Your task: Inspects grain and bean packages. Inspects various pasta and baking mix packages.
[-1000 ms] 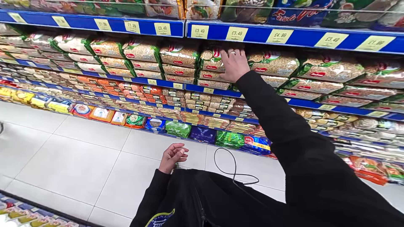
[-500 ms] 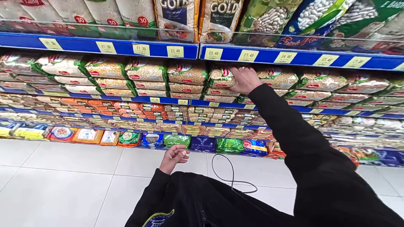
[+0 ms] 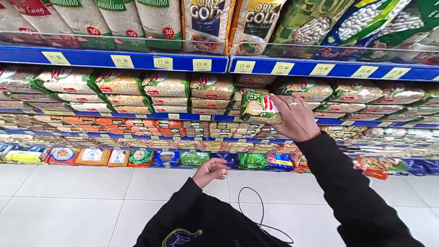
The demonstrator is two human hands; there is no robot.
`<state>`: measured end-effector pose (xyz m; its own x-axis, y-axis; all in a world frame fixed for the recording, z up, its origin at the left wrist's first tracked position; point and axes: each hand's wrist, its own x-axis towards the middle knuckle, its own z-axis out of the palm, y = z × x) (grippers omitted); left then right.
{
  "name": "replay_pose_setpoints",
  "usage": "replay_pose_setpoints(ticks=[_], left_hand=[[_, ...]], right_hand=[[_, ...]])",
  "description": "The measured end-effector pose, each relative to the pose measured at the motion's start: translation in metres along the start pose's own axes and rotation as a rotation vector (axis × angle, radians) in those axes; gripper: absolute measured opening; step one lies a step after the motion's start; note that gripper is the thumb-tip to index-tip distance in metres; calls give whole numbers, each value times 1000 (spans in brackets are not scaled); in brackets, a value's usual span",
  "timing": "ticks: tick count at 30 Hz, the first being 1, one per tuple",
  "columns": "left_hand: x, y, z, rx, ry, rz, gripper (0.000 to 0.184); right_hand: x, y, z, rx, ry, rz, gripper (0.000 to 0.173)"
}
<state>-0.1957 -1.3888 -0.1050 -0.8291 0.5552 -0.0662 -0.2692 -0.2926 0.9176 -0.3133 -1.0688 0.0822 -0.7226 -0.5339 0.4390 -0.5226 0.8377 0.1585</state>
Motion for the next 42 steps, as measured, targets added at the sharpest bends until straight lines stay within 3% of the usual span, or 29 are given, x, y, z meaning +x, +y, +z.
replay_pose_setpoints(ticks=[4, 7, 11, 14, 18, 20, 23, 26, 29, 34, 42], left_hand=[[44, 47, 26, -1, -23, 247, 89], [67, 62, 53, -169, -65, 401, 115], [52, 56, 100, -452, 150, 543, 90], [37, 53, 126, -528, 365, 555, 91], [19, 48, 156, -581, 487, 553, 90], [11, 43, 169, -591, 483, 559, 93], [-6, 35, 189, -608, 495, 590, 89], [-22, 23, 209, -660, 472, 616, 89], [-37, 9, 228, -661, 385, 649, 81], [-58, -2, 248, -487, 270, 701, 58], [-64, 20, 275, -443, 126, 756, 63]], right_hand=[[-26, -34, -15, 46, 95, -4, 86], [-39, -65, -16, 109, 208, -6, 77], [-54, -96, -14, 155, 244, -14, 73], [-66, -105, -18, 146, 235, -53, 77], [-90, -109, -35, 158, 232, -122, 82], [-112, -107, -48, 213, 268, -97, 87], [-163, -102, -61, 386, 333, 87, 98], [-208, -98, -52, 704, 416, 236, 106], [-233, -101, -53, 973, 437, 203, 99], [-260, -103, -66, 1072, 583, 150, 91], [-273, -104, -102, 1116, 701, 89, 90]])
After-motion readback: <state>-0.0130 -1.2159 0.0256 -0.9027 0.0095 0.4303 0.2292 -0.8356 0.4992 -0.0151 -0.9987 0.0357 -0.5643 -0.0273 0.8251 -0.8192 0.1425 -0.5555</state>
